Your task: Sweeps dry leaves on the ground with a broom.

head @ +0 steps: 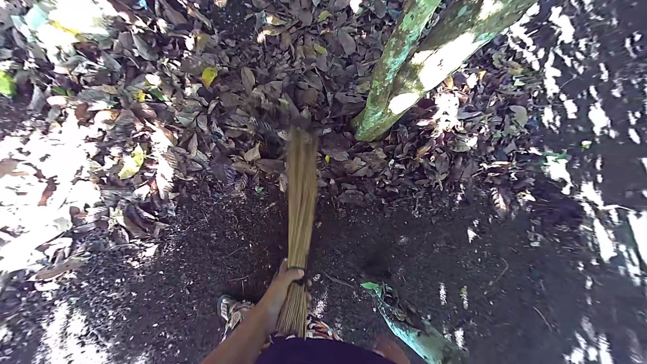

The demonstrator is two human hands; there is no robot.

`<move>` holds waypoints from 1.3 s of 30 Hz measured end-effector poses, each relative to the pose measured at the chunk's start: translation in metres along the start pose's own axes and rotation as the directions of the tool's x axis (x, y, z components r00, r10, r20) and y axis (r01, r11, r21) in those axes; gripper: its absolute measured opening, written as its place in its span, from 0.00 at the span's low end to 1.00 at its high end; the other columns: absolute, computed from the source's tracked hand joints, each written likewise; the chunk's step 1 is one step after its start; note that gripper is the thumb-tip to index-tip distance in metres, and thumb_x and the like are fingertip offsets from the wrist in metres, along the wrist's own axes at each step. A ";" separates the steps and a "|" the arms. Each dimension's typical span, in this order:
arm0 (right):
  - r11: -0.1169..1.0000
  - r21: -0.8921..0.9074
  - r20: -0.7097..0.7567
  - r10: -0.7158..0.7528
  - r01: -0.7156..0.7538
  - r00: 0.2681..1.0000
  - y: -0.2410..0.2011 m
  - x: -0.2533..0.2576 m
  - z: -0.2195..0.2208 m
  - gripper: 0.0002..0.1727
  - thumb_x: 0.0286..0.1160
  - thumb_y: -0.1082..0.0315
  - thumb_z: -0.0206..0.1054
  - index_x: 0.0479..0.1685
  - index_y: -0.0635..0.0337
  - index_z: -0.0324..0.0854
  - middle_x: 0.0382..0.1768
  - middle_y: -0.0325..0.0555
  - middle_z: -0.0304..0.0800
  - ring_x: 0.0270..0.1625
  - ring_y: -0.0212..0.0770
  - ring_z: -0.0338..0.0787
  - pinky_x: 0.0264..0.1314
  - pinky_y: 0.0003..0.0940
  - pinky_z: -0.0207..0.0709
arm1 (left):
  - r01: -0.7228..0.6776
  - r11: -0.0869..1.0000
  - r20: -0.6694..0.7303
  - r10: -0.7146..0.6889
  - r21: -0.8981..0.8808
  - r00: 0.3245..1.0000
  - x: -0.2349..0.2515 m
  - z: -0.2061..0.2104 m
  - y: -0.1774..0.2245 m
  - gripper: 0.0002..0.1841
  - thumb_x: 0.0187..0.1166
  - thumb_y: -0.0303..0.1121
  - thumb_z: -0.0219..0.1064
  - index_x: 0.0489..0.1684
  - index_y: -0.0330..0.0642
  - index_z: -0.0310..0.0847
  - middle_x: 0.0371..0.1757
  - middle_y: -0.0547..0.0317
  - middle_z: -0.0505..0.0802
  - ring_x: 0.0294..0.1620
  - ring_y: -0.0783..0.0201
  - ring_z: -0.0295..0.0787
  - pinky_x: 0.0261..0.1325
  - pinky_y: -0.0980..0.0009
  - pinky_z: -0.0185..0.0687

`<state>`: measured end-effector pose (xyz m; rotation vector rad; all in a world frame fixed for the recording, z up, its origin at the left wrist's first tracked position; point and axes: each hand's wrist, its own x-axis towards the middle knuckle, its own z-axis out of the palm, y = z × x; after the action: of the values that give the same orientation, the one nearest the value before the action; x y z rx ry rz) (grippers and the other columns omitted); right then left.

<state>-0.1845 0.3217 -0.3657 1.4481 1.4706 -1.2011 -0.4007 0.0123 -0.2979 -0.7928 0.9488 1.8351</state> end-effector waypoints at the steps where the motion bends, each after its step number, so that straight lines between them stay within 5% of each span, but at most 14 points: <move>1: 1.000 -0.004 -0.006 0.001 -0.001 1.000 -0.005 -0.001 0.000 0.30 0.88 0.69 0.58 0.87 0.68 0.58 0.66 0.69 0.82 0.57 0.51 0.90 0.63 0.45 0.83 | 0.102 0.994 0.031 -0.102 -0.028 0.994 -0.010 0.001 -0.008 0.16 0.89 0.38 0.50 0.68 0.44 0.68 0.38 0.48 0.90 0.27 0.58 0.90 0.29 0.66 0.89; 2: 1.000 -0.001 -0.012 0.002 -0.002 1.000 -0.009 0.000 0.001 0.30 0.88 0.69 0.57 0.87 0.67 0.58 0.63 0.68 0.83 0.53 0.50 0.90 0.58 0.45 0.84 | 0.196 0.980 0.062 -0.194 -0.035 0.979 -0.012 -0.001 -0.015 0.15 0.90 0.40 0.49 0.60 0.41 0.74 0.36 0.48 0.91 0.26 0.59 0.90 0.28 0.67 0.89; 6: 0.999 0.039 -0.024 0.000 0.001 1.000 -0.022 0.011 0.005 0.31 0.88 0.67 0.59 0.89 0.61 0.57 0.62 0.67 0.84 0.50 0.52 0.91 0.52 0.47 0.85 | 0.372 0.921 -0.008 -0.373 0.114 0.928 0.034 -0.012 -0.033 0.16 0.90 0.44 0.52 0.55 0.40 0.76 0.31 0.51 0.89 0.25 0.61 0.88 0.28 0.67 0.86; 11: 0.998 0.059 -0.012 -0.016 0.017 1.000 -0.040 0.008 0.006 0.31 0.88 0.69 0.60 0.90 0.59 0.57 0.62 0.66 0.84 0.50 0.53 0.91 0.51 0.46 0.85 | -0.001 0.959 -0.253 0.076 0.282 0.965 0.090 -0.029 0.026 0.22 0.86 0.37 0.61 0.74 0.36 0.69 0.42 0.45 0.88 0.31 0.56 0.88 0.37 0.60 0.88; 14: 0.998 0.054 -0.007 -0.019 0.019 1.000 -0.036 0.007 0.007 0.31 0.88 0.69 0.60 0.89 0.59 0.58 0.61 0.66 0.84 0.49 0.52 0.91 0.51 0.46 0.85 | -0.156 0.855 -0.260 0.317 0.495 0.912 0.100 -0.041 0.057 0.35 0.80 0.32 0.69 0.88 0.43 0.57 0.63 0.39 0.84 0.42 0.52 0.91 0.44 0.54 0.91; 16: 0.998 0.059 0.013 -0.033 0.032 0.999 -0.031 0.006 0.010 0.31 0.88 0.69 0.59 0.89 0.58 0.58 0.60 0.65 0.85 0.49 0.52 0.90 0.51 0.46 0.84 | -0.172 0.781 -0.262 0.395 0.601 0.880 0.099 -0.052 0.053 0.47 0.77 0.35 0.72 0.95 0.50 0.43 0.77 0.34 0.78 0.58 0.45 0.90 0.56 0.47 0.89; 18: 0.998 0.056 0.016 -0.040 0.039 0.999 -0.021 0.004 0.010 0.31 0.88 0.69 0.61 0.89 0.59 0.58 0.58 0.65 0.85 0.46 0.49 0.91 0.49 0.44 0.85 | -0.211 0.788 -0.246 0.415 0.578 0.876 0.078 -0.052 0.034 0.50 0.77 0.34 0.72 0.97 0.51 0.35 0.79 0.33 0.75 0.61 0.44 0.89 0.58 0.47 0.88; 21: 0.996 0.082 0.001 -0.022 0.021 1.000 -0.007 0.000 0.007 0.31 0.87 0.70 0.60 0.88 0.60 0.59 0.59 0.66 0.85 0.47 0.49 0.91 0.50 0.43 0.85 | -0.268 0.884 -0.202 0.364 0.383 0.909 0.020 -0.038 0.001 0.45 0.74 0.32 0.68 0.93 0.45 0.43 0.60 0.42 0.85 0.43 0.53 0.91 0.43 0.56 0.92; 23: 0.997 0.083 0.004 -0.008 0.008 1.000 -0.003 -0.004 0.003 0.31 0.88 0.71 0.58 0.89 0.61 0.57 0.63 0.68 0.82 0.50 0.50 0.90 0.53 0.45 0.84 | -0.162 0.959 -0.153 0.201 0.233 0.968 -0.018 -0.029 -0.012 0.36 0.78 0.32 0.62 0.88 0.46 0.50 0.45 0.48 0.88 0.33 0.56 0.89 0.36 0.60 0.90; 26: 0.999 0.038 0.003 0.014 -0.014 1.000 0.001 -0.001 -0.001 0.31 0.88 0.69 0.58 0.89 0.63 0.56 0.66 0.69 0.81 0.53 0.52 0.90 0.55 0.46 0.84 | 0.096 0.992 -0.067 -0.090 0.085 0.994 -0.043 -0.032 -0.025 0.21 0.88 0.36 0.52 0.78 0.45 0.61 0.38 0.50 0.88 0.27 0.59 0.88 0.30 0.65 0.88; 29: 1.000 0.002 -0.013 -0.005 0.005 1.000 -0.001 0.007 0.002 0.30 0.87 0.69 0.59 0.87 0.64 0.59 0.62 0.67 0.83 0.49 0.50 0.90 0.52 0.45 0.85 | 0.206 0.971 -0.121 -0.192 0.118 0.974 -0.008 -0.058 -0.028 0.16 0.90 0.42 0.53 0.61 0.40 0.74 0.33 0.51 0.90 0.26 0.60 0.89 0.29 0.66 0.88; 33: 0.998 0.011 -0.023 -0.054 0.054 0.998 -0.019 0.007 0.012 0.30 0.87 0.69 0.59 0.88 0.61 0.59 0.61 0.67 0.84 0.48 0.53 0.91 0.50 0.47 0.85 | -0.041 0.953 -0.365 0.155 0.300 0.918 0.058 -0.092 0.008 0.22 0.83 0.34 0.65 0.73 0.35 0.71 0.45 0.43 0.88 0.35 0.54 0.89 0.41 0.56 0.89; 39: 0.997 0.031 -0.047 -0.063 0.064 0.997 -0.023 -0.016 0.030 0.32 0.87 0.69 0.61 0.89 0.60 0.58 0.58 0.67 0.84 0.45 0.49 0.91 0.48 0.43 0.85 | -0.117 0.839 -0.349 0.342 0.531 0.872 0.057 -0.093 0.004 0.50 0.73 0.36 0.74 0.96 0.51 0.41 0.71 0.32 0.82 0.60 0.41 0.88 0.61 0.42 0.84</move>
<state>-0.2096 0.2898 -0.3568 1.4691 1.5455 -1.2428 -0.4142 -0.0447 -0.3900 -0.7898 1.7980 1.5177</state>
